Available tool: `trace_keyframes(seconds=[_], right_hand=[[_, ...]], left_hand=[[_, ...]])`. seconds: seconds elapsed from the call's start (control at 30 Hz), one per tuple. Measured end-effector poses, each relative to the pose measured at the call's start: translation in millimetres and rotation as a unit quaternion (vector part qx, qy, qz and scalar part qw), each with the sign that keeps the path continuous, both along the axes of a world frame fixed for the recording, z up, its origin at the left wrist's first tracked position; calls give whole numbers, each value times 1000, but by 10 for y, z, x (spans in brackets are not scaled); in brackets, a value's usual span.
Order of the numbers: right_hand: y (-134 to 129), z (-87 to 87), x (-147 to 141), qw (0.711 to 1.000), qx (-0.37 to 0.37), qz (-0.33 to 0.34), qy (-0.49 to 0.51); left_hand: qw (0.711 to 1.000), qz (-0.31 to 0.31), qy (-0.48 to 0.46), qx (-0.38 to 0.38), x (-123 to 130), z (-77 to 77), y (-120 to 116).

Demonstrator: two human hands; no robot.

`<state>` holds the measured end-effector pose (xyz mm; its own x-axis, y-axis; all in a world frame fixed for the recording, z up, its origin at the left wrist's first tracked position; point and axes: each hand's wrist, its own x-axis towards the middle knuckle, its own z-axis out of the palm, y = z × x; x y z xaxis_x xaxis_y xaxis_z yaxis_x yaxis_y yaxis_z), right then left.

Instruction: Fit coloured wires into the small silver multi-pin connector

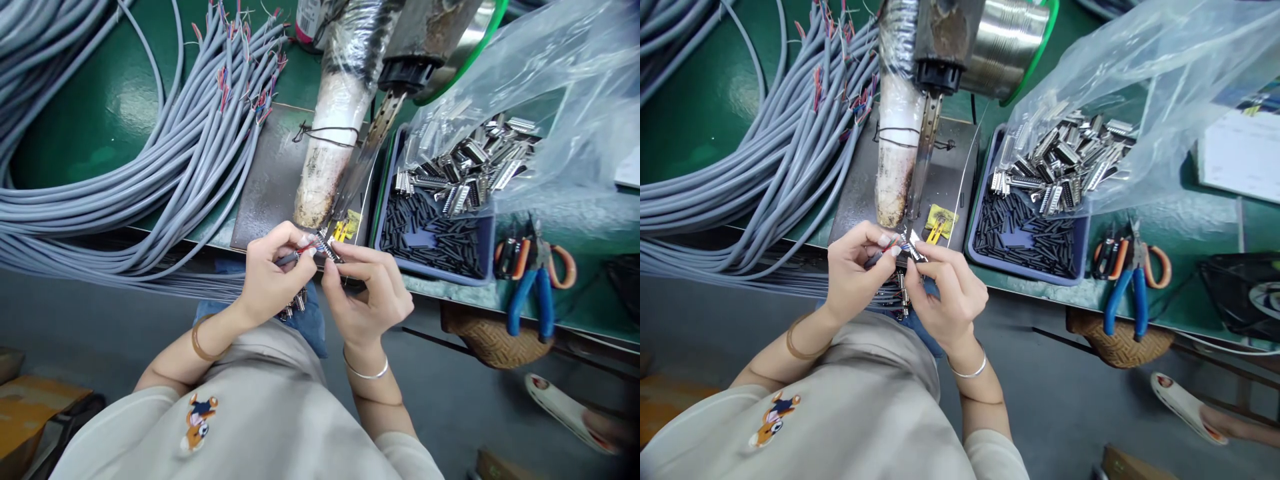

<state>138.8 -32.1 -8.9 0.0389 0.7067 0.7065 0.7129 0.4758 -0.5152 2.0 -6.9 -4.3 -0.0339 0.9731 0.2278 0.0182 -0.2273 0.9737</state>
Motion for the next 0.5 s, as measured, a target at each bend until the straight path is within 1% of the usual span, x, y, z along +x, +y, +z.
trace_keyframes(seconds=[0.1, 0.33, 0.43, 0.5], right_hand=[[-26, -35, 18, 1000, 4, 9, -25], [-101, -51, 52, 998, 25, 4, -49], [-151, -56, 42, 1000, 15, 3, -3], [-177, -47, 34, 996, -40, 9, 75]], left_hand=[[998, -12, -21, -64, -3, 14, -6], [988, -49, -83, -121, -41, 49, -34], [980, -79, -122, -133, -100, 74, -41], [974, -103, -144, -141, -147, 92, -50]])
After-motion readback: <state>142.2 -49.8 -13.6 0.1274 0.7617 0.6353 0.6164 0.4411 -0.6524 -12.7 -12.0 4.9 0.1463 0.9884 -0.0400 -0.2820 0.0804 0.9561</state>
